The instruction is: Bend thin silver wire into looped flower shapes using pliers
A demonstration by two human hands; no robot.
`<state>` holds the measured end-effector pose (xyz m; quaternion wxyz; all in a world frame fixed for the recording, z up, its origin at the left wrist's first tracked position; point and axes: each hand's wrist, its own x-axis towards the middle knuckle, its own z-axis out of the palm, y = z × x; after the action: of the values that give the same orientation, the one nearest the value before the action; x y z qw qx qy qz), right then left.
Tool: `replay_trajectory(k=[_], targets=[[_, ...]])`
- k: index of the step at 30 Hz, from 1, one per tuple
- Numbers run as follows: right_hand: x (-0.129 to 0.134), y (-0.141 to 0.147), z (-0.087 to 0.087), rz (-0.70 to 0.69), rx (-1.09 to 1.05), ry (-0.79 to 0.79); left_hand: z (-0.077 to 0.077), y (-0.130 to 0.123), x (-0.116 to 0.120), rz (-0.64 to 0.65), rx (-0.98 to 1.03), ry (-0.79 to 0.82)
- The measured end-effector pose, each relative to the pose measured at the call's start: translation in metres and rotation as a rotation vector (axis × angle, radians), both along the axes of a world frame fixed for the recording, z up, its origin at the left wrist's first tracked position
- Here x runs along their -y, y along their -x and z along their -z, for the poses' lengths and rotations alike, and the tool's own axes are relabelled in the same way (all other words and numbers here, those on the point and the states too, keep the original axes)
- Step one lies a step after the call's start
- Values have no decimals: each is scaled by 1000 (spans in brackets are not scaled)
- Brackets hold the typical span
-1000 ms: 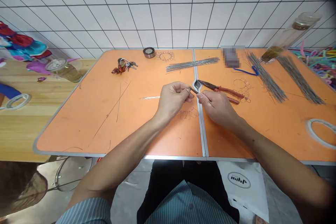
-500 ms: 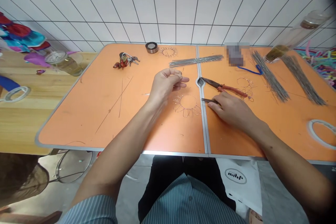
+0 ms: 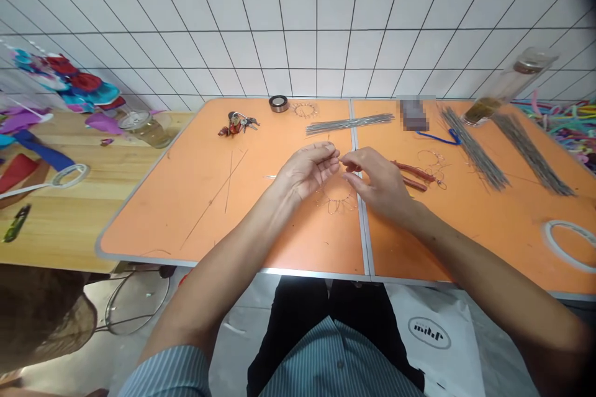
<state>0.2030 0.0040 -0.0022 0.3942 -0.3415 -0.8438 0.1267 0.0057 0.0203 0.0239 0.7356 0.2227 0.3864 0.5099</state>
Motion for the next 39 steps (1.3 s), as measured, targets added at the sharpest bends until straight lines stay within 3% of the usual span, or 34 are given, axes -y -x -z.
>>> replay_trajectory(k=[5, 9, 11, 14, 16, 19, 24, 27, 33, 39], targets=[[-6, 7, 0, -50, -136, -27, -4, -5, 5, -18, 65, 58], [-4, 5, -6, 28, -234, -5, 4, -3, 6, 15, -60, -21], [-7, 1, -7, 111, -330, 19, 15, 5, 4, 4, -285, -176], [-15, -7, -3, 156, -439, 197, 36, 23, -6, -129, -931, -453], [-20, -11, 1, 155, -470, 385, 49, 33, -14, -40, -1257, -482], [-22, -14, 2, 153, -486, 624, 63, 38, -22, 139, -1456, -459], [-19, -13, 0, 130, -501, 743, 66, 32, -24, 240, -1422, -515], [-19, -14, 3, 145, -347, 779, 61, 32, -20, 253, -1314, -497], [-16, -15, -2, 184, 50, 587, 46, 29, -9, 266, -1105, -514], [-10, -15, -11, 174, 153, 551, 30, 22, -9, 276, -1028, -516]])
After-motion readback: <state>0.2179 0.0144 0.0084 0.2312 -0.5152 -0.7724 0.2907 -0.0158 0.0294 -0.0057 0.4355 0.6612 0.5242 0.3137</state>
